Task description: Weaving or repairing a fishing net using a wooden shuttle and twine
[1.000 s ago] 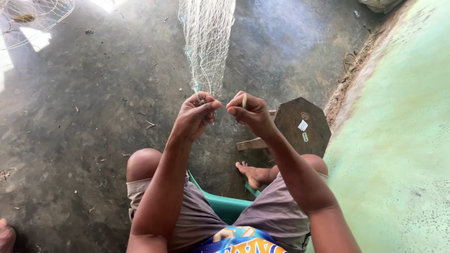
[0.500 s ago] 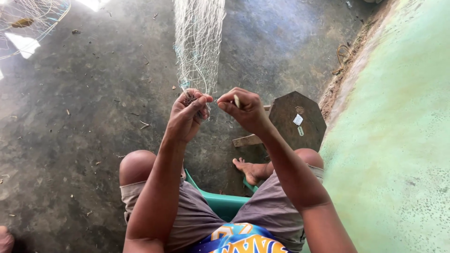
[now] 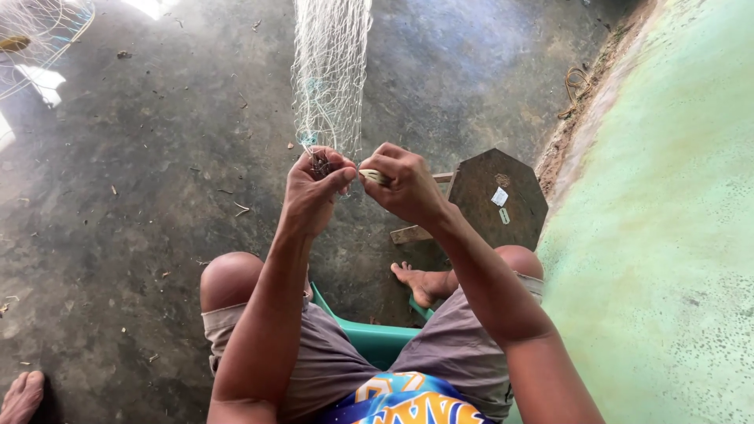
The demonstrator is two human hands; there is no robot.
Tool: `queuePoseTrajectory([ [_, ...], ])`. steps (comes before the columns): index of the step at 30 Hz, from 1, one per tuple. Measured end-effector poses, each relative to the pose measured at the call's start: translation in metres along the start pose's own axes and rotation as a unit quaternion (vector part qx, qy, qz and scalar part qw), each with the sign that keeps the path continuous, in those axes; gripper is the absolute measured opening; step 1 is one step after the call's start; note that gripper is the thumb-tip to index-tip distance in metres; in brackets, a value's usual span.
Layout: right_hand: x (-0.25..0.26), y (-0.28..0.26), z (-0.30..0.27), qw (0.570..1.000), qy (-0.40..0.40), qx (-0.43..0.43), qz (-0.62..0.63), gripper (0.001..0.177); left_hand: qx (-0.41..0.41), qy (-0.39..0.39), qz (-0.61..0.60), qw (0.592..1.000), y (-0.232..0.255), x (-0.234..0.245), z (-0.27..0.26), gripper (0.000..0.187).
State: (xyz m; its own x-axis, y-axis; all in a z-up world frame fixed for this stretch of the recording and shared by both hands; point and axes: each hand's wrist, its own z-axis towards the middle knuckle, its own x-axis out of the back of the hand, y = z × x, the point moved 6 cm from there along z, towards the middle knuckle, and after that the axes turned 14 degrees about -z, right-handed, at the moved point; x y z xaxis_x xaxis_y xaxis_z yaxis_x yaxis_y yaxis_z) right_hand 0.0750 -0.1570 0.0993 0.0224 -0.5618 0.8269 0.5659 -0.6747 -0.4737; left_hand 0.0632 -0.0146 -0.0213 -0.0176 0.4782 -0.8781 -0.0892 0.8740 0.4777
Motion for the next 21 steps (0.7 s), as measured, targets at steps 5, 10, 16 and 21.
queuePoseTrajectory([
  [5,0.0,0.005,-0.002,1.0,-0.002,0.001,0.024,0.009,-0.013,0.002,0.001,1.0,0.001,0.001,0.001,0.036],
  [10,0.0,0.011,-0.001,0.999,0.001,0.005,0.05,0.008,-0.014,-0.004,-0.009,1.0,-0.001,0.001,0.001,0.036],
  [16,-0.003,0.017,-0.002,0.997,0.009,0.003,0.072,0.008,-0.003,0.001,-0.021,1.0,0.0,-0.001,0.0,0.034],
  [21,-0.003,0.032,-0.01,0.826,0.023,-0.219,0.52,0.03,0.027,0.009,-0.103,0.994,0.005,0.001,-0.001,0.028],
])
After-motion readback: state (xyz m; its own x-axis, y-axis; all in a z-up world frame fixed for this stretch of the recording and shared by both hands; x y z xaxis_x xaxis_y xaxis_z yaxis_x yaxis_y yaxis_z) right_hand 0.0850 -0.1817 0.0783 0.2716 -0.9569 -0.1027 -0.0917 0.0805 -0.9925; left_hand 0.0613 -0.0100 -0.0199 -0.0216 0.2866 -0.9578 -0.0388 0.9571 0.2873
